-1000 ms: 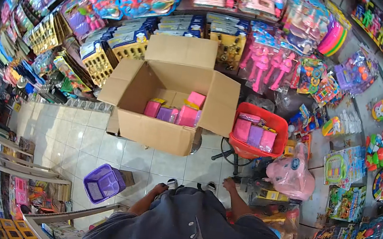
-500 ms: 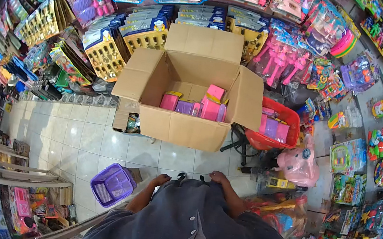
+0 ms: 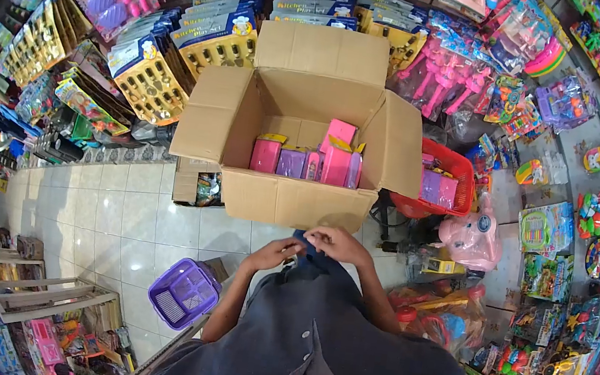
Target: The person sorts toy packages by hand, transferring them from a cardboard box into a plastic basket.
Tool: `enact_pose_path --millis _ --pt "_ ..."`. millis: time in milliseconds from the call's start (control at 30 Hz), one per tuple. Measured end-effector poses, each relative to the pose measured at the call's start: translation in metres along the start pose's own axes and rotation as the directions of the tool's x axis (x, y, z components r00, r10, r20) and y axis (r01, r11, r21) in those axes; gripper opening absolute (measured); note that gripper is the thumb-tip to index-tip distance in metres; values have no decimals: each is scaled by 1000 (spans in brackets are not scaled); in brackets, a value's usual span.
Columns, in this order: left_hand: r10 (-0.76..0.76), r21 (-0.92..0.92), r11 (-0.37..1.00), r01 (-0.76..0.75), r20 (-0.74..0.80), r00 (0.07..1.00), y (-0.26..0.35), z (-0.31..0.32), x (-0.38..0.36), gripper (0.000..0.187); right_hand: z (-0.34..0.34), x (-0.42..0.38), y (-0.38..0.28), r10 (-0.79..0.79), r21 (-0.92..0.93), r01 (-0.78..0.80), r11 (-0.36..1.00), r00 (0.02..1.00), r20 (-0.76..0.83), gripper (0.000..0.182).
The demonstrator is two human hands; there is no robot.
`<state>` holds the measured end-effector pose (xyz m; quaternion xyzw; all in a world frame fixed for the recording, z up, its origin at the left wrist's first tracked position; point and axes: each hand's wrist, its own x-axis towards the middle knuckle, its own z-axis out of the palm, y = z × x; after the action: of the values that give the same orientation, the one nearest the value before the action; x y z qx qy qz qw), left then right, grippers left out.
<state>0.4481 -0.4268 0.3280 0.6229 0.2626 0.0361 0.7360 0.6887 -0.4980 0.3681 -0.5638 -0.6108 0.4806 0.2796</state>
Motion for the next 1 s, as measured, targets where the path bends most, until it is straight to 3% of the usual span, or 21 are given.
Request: enact_pose_path --millis 67,167,267,367,467,533,567,667,767,833,933,1000 --pt "67 30 997 -66 -4 998 37 -16 11 39 -17 24 -20 -90 7 91 996 996 -26 24" --pt "142 30 990 -140 -76 987 80 -48 27 36 -42 75 -37 -230 261 246 934 969 -90 24" --pt "244 57 970 -237 -169 955 109 -84 53 35 -73 123 -43 -148 149 155 977 987 -58 24" --pt "262 91 965 -247 -242 934 116 -126 82 35 -95 156 -55 -198 167 232 958 960 -198 25" --pt "253 107 967 -232 -288 923 120 -166 109 35 -115 189 -45 -110 216 145 965 980 -168 26" --pt "299 143 953 -268 -283 911 128 -184 126 35 -127 210 -36 -71 141 91 986 988 -139 28" --pt "268 208 954 -214 -283 921 134 -193 132 36 -131 220 -33 -75 110 90 990 988 -133 29" --pt "180 120 981 -153 -267 947 119 -227 175 39 -142 260 -6 -58 42 64 997 990 -126 33" --pt "130 330 944 -22 -311 942 83 -275 225 47 -138 308 39 34 -76 -38 996 998 -59 38" --pt "119 323 946 18 -401 908 54 -293 252 48 -129 329 55 55 -212 -66 975 997 -56 40" --pt "-109 336 906 259 -406 908 -88 -352 319 56 -109 359 91 119 -376 -130 917 991 -54 53" --pt "-52 648 643 407 -493 868 -88 -334 310 61 -88 367 110 220 -454 -222 863 974 -57 60"
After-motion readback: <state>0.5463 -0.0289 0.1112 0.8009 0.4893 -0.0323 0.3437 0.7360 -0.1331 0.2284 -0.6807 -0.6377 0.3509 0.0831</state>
